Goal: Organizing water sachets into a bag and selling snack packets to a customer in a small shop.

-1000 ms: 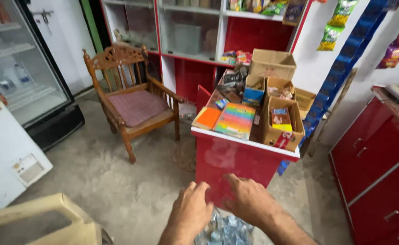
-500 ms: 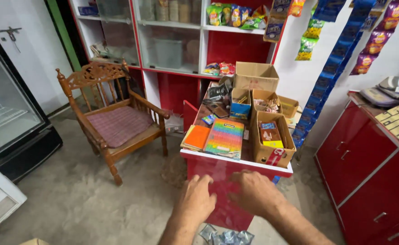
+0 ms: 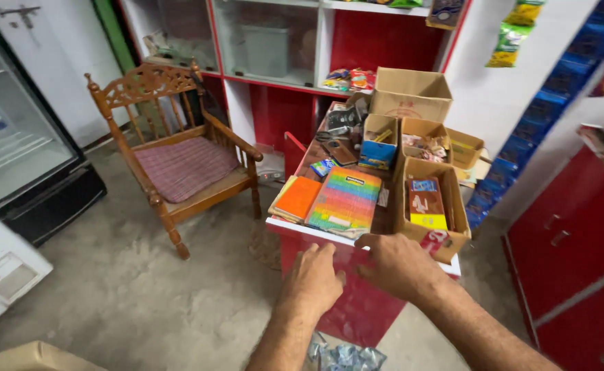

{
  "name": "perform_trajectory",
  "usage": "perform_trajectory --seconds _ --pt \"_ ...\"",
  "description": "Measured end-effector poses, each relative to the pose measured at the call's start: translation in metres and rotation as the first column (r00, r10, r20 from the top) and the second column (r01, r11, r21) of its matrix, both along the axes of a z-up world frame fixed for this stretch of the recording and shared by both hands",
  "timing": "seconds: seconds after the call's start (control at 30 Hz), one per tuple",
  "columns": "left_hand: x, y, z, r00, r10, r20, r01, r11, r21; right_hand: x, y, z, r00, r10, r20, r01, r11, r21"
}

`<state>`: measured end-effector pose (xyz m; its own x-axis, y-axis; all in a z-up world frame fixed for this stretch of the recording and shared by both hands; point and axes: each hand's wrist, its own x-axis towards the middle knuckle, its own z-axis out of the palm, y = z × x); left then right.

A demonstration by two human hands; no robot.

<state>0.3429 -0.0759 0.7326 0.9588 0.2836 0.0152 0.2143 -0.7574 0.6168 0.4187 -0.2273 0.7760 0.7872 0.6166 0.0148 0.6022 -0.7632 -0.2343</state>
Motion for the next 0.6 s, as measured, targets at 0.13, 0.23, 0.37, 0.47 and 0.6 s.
perform_trajectory --seconds 0.13,0.23,0.37,0.47,0.6 --pt "0.045 -0.022 -0.009 0.997 0.078 -0.021 -0.078 0.997 -0.006 0.058 -0.009 -0.013 0.998 0.061 0.011 -0.061 0.997 0.047" --pt "0.087 -0.037 -0.02 0.986 0.163 0.028 -0.163 0.986 -0.024 0.11 -0.02 -0.033 0.992 0.11 0.054 -0.113 0.992 0.063" --pt "0.138 -0.069 -0.023 0.967 0.252 0.046 -0.251 0.967 -0.041 0.16 -0.042 -0.014 0.988 0.154 0.013 -0.153 0.987 -0.038" --pt "0.168 -0.08 -0.02 0.957 0.284 0.064 -0.283 0.959 -0.024 0.196 -0.051 -0.004 0.968 0.227 -0.106 -0.224 0.974 0.041" --pt "0.197 -0.092 -0.011 0.958 0.279 0.067 -0.277 0.96 -0.036 0.242 -0.057 -0.012 0.974 0.225 0.002 -0.225 0.974 0.015"
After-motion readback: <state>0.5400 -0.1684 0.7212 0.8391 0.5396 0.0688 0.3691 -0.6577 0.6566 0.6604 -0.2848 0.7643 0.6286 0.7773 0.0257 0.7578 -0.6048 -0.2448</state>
